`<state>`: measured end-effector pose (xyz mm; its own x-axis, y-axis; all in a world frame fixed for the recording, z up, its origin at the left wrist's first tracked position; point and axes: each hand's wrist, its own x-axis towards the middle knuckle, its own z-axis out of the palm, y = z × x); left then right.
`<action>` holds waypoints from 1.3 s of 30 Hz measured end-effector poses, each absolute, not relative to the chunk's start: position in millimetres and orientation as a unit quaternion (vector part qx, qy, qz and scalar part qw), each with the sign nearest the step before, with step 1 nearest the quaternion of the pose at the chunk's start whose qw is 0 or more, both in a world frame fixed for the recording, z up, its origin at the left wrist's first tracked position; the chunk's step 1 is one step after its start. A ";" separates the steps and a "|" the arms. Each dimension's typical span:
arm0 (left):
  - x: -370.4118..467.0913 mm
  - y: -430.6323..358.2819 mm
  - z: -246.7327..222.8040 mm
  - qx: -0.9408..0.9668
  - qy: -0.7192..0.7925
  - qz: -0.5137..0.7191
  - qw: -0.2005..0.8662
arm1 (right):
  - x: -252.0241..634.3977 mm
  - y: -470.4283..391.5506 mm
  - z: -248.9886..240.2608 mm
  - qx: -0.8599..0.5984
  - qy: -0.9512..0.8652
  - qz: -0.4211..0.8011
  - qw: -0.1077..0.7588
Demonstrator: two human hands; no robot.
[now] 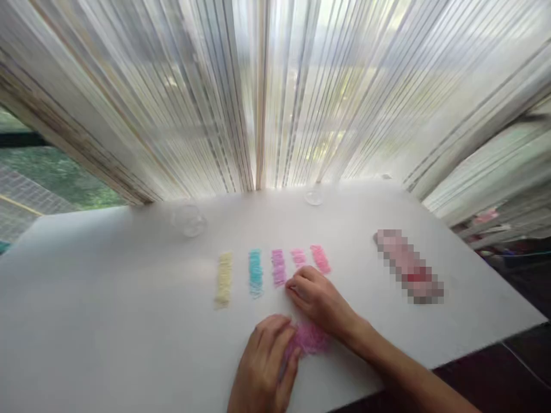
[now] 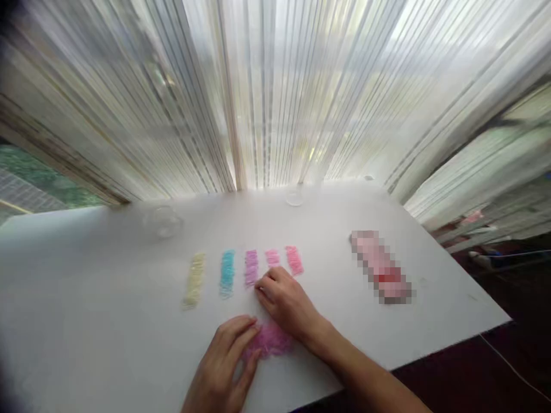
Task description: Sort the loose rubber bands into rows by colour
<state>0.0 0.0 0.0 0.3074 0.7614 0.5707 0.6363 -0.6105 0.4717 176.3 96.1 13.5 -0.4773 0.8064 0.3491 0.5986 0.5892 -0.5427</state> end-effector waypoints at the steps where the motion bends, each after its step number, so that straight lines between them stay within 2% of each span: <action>1: -0.1 -1.5 2.1 0.803 0.435 0.397 0.088 | 177.3 94.8 16.0 -0.415 -0.840 0.170 0.307; 7: -5.4 -11.4 9.6 0.763 0.482 0.416 0.109 | 195.3 75.6 36.7 -0.439 -0.810 0.201 0.334; 11: -9.0 -10.5 2.7 0.746 0.516 0.409 0.104 | 218.9 56.7 42.0 -0.501 -0.771 0.272 0.282; 16: -6.2 -0.9 0.3 0.748 0.525 0.396 0.088 | 226.9 48.5 39.9 -0.514 -0.757 0.334 0.225; 25: -3.9 12.0 23.0 0.756 0.537 0.369 0.069 | 196.7 64.9 45.7 -0.531 -0.793 0.272 0.123; 28: -6.6 14.2 22.7 0.755 0.540 0.365 0.066 | 198.4 68.6 45.0 -0.517 -0.796 0.283 0.133; 30: -8.5 14.8 22.4 0.751 0.546 0.366 0.067 | 201.8 70.7 45.9 -0.507 -0.775 0.334 0.176; 34: -6.8 16.3 27.2 0.732 0.558 0.377 0.104 | 206.2 73.8 49.5 -0.476 -0.666 0.511 0.263; 39: 6.2 21.8 39.7 0.725 0.537 0.405 0.148 | 203.8 76.9 49.4 -0.405 -0.533 0.691 0.272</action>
